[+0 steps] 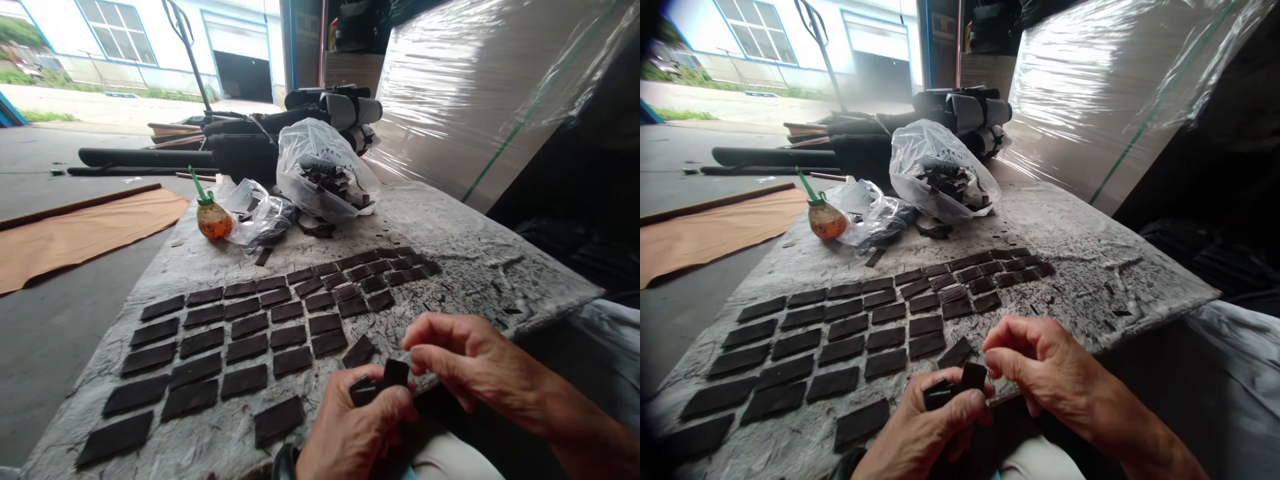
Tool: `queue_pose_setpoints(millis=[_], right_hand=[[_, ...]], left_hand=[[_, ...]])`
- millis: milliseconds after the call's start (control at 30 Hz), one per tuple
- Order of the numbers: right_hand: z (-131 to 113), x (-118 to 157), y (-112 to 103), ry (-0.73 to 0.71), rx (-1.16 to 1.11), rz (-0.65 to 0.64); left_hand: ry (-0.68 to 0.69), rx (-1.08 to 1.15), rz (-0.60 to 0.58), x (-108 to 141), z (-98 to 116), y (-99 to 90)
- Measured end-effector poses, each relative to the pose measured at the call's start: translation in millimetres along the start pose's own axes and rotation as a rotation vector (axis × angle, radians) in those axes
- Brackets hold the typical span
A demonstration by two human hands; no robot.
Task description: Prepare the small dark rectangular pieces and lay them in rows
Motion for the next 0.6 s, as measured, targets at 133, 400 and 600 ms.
queue_pose_setpoints(millis=[133, 400, 600], right_hand=[[12.3, 2.2, 11.4, -0.036, -0.108, 0.196], [14.9, 5.8, 26.9, -0.371, 0.253, 0.383], [14.2, 6.7, 27.9, -0.594, 0.518, 0.431]], left_hand=[[-0.019, 0.096, -0.014, -3.3, -6.3, 0.2], [-0.017, 0.037, 0.019, -0.3, -6.2, 1.8], [0.021, -0.042, 0.091, -0.4, -5.3, -0.7]])
Point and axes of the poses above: each hand's wrist, its own x-axis away from the middle knuckle, its own y-axis out of the palm, z = x × y, the point moved 3 cm from there along -x, towards the middle knuckle, and after that the axes turned 5 degrees about -x, right-handed, at the moved point
